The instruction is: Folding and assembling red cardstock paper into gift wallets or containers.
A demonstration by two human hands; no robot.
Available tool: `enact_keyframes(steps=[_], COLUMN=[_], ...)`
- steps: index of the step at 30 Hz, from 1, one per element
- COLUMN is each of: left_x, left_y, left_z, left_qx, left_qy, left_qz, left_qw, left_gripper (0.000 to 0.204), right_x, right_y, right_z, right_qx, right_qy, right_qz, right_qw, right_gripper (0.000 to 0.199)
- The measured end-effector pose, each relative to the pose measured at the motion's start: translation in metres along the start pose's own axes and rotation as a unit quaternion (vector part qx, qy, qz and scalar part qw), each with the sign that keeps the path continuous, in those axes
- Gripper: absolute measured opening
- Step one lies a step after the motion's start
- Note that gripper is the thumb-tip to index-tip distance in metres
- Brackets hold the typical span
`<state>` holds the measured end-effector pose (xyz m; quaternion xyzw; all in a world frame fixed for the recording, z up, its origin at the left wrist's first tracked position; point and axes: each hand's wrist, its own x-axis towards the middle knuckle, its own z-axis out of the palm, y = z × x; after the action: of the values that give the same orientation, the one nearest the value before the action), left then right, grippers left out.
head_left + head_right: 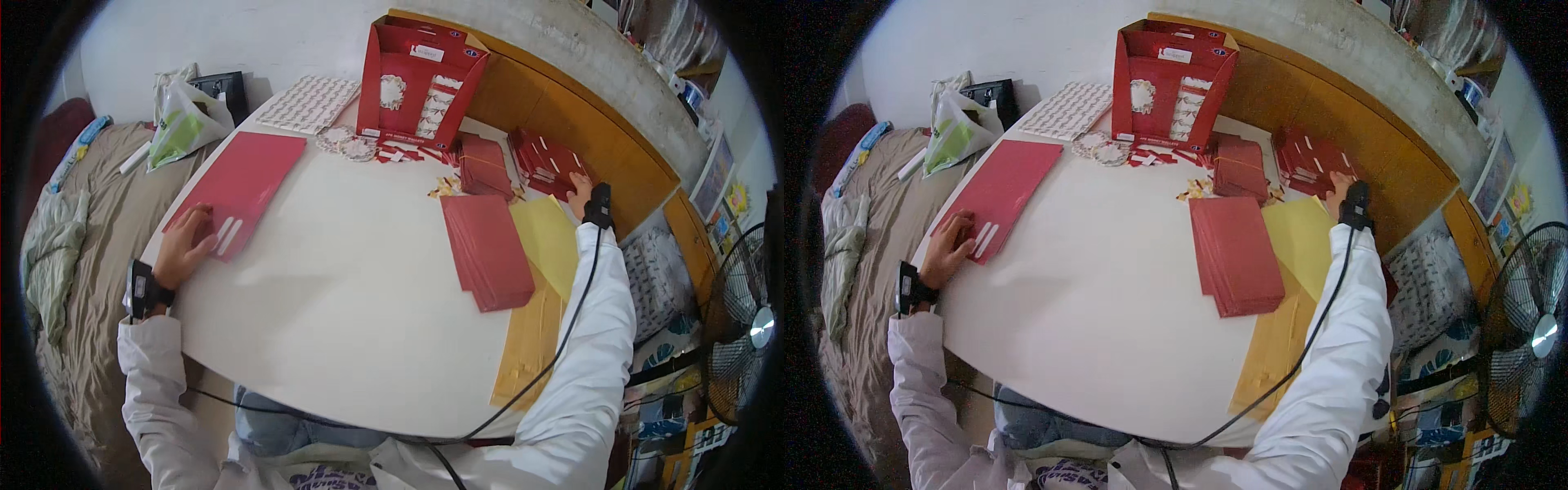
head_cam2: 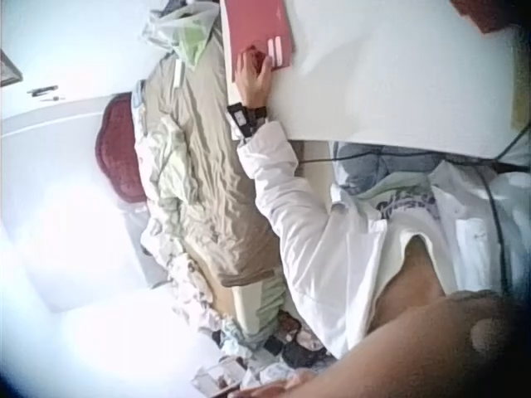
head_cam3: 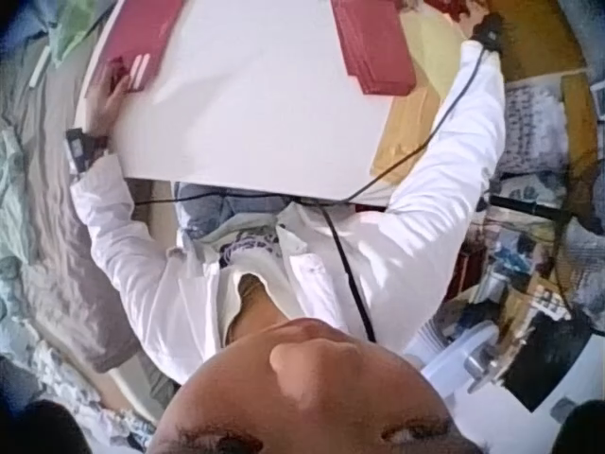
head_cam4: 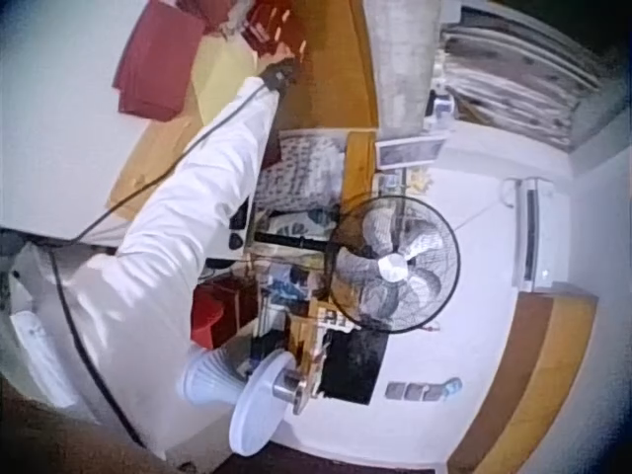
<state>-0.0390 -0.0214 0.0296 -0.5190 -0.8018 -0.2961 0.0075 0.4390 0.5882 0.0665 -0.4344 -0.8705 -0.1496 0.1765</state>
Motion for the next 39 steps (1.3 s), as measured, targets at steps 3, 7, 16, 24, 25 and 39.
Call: enact_keyframes(steps=[3,7,16,24,25,39], left_x=[0.003,0.012,0.006,0.004,0.004,0.004], left_y=[0.000,-0.014,-0.007,-0.011,-0.011,-0.007], left_z=[0.005,0.019,0.009,0.009,0.009,0.010], left_qx=[-0.002,0.037,0.127,0.103,0.096,0.100], left_qy=[0.010,0.027,0.028,0.030,0.027,0.030], left_qz=[-0.010,0.032,0.041,0.031,0.031,0.031], left_qw=[1.000,0.998,0.991,0.994,0.995,0.994], left_gripper=[0.040,0.043,0.049,0.051,0.052,0.048], right_x=[0.017,0.024,0.014,0.015,0.015,0.029], right_y=[0.015,0.054,-0.015,-0.022,-0.020,-0.015], right_z=[0.018,0.044,0.014,0.006,0.008,-0.003], right_qx=[-0.025,-0.030,-0.067,-0.064,-0.064,-0.015], right_qy=[-0.018,0.003,0.042,0.099,0.101,0.000], right_qz=[-0.013,-0.048,0.019,-0.043,-0.045,0.079], right_qw=[0.999,0.998,0.997,0.992,0.992,0.997], right_gripper=[0.057,0.055,0.041,0.016,0.016,0.027])
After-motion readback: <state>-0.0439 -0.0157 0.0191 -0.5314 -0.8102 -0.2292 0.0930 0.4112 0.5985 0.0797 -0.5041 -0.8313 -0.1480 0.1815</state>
